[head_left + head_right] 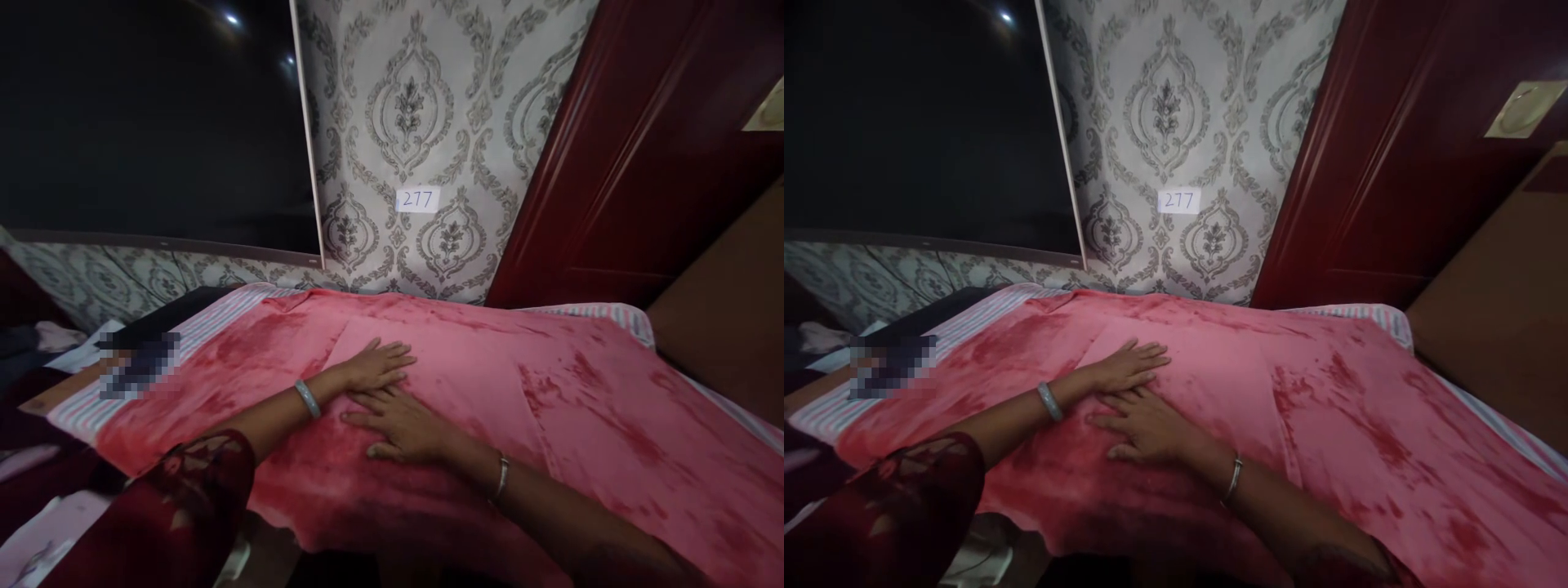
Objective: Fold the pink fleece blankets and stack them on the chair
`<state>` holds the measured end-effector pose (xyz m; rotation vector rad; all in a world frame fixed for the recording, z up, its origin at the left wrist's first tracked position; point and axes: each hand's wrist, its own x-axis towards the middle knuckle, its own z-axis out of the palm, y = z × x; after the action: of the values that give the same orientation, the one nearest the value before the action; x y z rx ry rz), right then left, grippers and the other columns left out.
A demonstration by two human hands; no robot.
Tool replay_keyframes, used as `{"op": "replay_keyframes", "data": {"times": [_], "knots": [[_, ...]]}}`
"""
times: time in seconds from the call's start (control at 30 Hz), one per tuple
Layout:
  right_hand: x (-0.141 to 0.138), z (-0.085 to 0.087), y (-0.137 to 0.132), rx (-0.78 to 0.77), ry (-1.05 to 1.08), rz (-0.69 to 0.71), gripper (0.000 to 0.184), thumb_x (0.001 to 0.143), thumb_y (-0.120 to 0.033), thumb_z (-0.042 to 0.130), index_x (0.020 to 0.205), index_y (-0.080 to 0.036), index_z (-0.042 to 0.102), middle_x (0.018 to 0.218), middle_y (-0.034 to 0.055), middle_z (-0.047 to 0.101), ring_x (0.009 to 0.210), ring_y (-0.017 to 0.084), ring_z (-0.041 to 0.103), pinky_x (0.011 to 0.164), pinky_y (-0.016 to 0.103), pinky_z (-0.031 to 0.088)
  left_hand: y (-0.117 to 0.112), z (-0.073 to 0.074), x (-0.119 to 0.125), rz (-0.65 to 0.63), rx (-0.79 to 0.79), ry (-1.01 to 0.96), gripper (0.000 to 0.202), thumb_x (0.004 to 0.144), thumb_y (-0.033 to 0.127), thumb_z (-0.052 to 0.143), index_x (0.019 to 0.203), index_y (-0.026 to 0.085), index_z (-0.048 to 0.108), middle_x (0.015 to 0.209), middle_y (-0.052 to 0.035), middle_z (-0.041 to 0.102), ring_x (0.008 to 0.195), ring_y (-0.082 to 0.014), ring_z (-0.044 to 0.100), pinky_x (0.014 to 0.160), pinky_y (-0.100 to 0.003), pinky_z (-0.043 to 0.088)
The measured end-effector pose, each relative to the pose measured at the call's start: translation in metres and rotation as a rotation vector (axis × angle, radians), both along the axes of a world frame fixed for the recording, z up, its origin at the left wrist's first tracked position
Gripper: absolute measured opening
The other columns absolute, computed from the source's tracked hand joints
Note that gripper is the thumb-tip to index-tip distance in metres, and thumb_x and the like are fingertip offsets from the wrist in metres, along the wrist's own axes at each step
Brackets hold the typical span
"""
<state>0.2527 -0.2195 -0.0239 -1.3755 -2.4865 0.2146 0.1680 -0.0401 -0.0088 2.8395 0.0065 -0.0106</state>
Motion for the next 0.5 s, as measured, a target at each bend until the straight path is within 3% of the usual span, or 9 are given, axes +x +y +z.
{"op": "replay_keyframes", "data": {"times": [0.13, 0.27, 0.4, 0.5], "knots": [[0.003, -0.015, 0.001, -0.039, 0.028, -0.016, 0.064, 0.104, -0.061, 0.041, 0.160, -0.031, 0.034, 0.171, 0.0069, 0.015, 0.158, 0.022, 0.010, 0.128, 0.050, 0.007, 0.045, -0.009, 0.007, 0.105, 0.135, -0.023, 0.063, 0.102, 0.059, 0.037, 0.159, 0.032, 0.035, 0.169, -0.0074, 0.025, 0.158, -0.0313, 0.016, 0.123, -0.064, 0.002], [0.005, -0.013, -0.004, -0.084, 0.054, -0.033, 0.064, 0.104, -0.064, 0.040, 0.160, -0.035, 0.032, 0.172, 0.0029, 0.014, 0.159, 0.021, 0.008, 0.129, 0.049, 0.004, 0.081, -0.020, 0.020, 0.269, 0.118, -0.045, 0.060, 0.102, 0.060, 0.035, 0.156, 0.034, 0.042, 0.165, -0.0054, 0.038, 0.155, -0.0312, 0.027, 0.124, -0.061, 0.012], [0.005, -0.010, -0.002, -0.091, 0.072, -0.038, 0.064, 0.104, -0.062, 0.043, 0.160, -0.034, 0.034, 0.172, 0.0032, 0.014, 0.159, 0.022, 0.009, 0.129, 0.049, 0.004, 0.097, -0.034, 0.027, 0.319, 0.067, -0.111, 0.061, 0.102, 0.061, 0.034, 0.153, 0.031, 0.048, 0.157, -0.0047, 0.050, 0.147, -0.0271, 0.042, 0.124, -0.049, 0.023], [0.005, -0.010, 0.000, -0.103, 0.075, -0.032, 0.064, 0.103, -0.062, 0.044, 0.160, -0.033, 0.034, 0.171, 0.0033, 0.014, 0.158, 0.023, 0.009, 0.129, 0.050, 0.005, 0.099, -0.039, 0.027, 0.305, 0.064, -0.119, 0.062, 0.102, 0.061, 0.033, 0.153, 0.029, 0.048, 0.156, -0.0048, 0.051, 0.146, -0.0266, 0.043, 0.124, -0.047, 0.025]]}}
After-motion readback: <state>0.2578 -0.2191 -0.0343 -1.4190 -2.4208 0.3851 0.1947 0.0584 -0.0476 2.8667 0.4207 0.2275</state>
